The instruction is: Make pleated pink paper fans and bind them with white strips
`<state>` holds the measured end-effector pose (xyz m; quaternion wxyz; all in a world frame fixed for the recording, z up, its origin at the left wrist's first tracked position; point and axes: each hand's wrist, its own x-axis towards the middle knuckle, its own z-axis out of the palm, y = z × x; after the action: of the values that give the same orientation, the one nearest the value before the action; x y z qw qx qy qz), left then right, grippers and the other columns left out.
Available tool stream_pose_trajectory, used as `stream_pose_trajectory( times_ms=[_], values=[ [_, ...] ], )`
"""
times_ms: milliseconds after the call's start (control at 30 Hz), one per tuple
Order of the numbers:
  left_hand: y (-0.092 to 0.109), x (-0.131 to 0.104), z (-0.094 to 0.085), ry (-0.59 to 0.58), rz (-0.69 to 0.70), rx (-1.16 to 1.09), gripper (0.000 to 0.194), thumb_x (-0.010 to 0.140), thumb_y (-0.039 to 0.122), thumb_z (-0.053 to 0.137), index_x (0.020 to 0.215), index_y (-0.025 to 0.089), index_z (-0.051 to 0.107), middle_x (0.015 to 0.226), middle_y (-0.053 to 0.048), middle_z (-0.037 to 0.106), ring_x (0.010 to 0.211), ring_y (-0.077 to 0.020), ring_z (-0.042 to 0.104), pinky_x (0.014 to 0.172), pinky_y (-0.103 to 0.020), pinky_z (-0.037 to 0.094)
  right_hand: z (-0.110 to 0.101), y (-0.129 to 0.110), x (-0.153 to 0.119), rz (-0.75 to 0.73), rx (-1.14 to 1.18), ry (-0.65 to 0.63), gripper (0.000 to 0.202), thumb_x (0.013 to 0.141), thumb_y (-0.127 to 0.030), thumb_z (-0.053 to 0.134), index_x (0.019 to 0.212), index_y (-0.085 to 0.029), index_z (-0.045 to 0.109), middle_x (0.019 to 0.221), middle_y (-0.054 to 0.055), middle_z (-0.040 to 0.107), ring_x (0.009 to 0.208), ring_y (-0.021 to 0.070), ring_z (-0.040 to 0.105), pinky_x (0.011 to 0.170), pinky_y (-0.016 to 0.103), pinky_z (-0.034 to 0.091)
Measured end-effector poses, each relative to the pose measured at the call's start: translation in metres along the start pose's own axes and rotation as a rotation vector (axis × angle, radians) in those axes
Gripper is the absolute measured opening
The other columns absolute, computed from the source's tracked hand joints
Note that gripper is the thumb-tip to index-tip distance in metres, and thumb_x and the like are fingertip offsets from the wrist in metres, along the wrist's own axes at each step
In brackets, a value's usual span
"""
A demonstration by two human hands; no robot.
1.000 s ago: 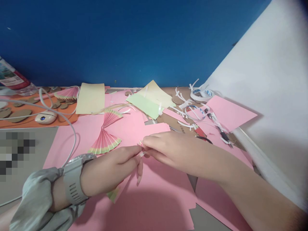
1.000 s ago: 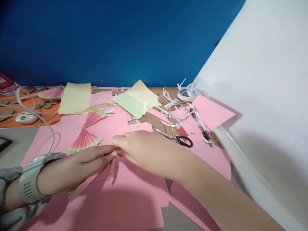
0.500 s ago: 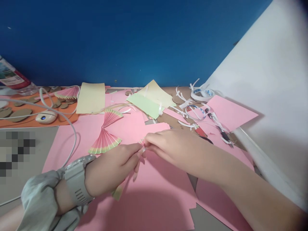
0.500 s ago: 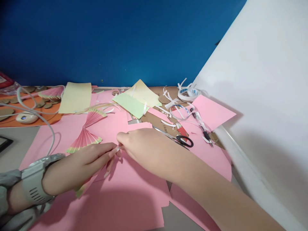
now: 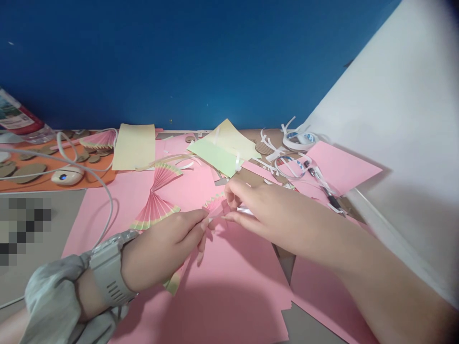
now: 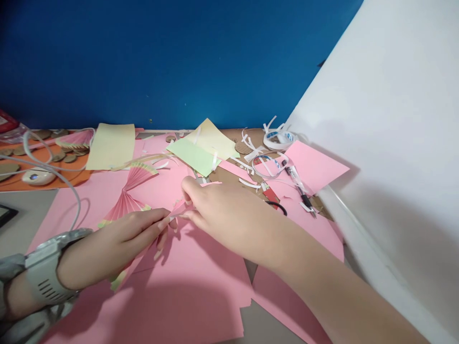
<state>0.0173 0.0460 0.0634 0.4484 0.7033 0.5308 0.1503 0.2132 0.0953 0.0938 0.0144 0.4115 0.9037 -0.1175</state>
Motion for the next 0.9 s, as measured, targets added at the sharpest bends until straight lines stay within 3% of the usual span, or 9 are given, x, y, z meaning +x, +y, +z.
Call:
stream_pose_trajectory(
  times_ms=[200, 400, 900],
  values=[
    [0.0, -0.001, -0.002, 0.022, 0.008, -0.02, 0.019, 0.084, 0.022, 0.038, 0.074, 0.023, 0.054, 0.057, 0.004, 0.062, 0.06, -0.0154, 0.06, 0.065, -0.024, 0.045, 0.001, 0.007, 0.0, -0.045, 0.085, -0.038, 0.026, 0.094, -0.027, 0.034, 0.073, -0.02, 0.047, 0.067, -0.003, 0.056, 0.055, 0.0089, 0.045, 0.049, 0.024, 0.02],
    [0.004, 0.0, -0.004, 0.022, 0.024, -0.066, 0.021, 0.081, 0.021, 0.038, 0.065, 0.024, 0.052, 0.055, 0.004, 0.062, 0.057, -0.0151, 0.06, 0.065, -0.024, 0.045, 0.001, 0.006, 0.003, -0.019, 0.091, -0.001, 0.027, 0.094, -0.027, 0.036, 0.071, -0.019, 0.048, 0.064, -0.004, 0.054, 0.056, 0.0091, 0.044, 0.05, 0.025, 0.019],
    [0.005, -0.005, -0.001, 0.03, 0.048, -0.098, 0.021, 0.081, 0.027, 0.043, 0.065, 0.024, 0.056, 0.057, 0.003, 0.062, 0.054, -0.0152, 0.057, 0.059, -0.024, 0.046, -0.001, -0.006, 0.003, 0.016, -0.051, -0.008, 0.026, 0.092, -0.025, 0.04, 0.067, -0.018, 0.044, 0.057, -0.003, 0.049, 0.044, 0.0074, 0.035, 0.045, 0.026, 0.014]
  ],
)
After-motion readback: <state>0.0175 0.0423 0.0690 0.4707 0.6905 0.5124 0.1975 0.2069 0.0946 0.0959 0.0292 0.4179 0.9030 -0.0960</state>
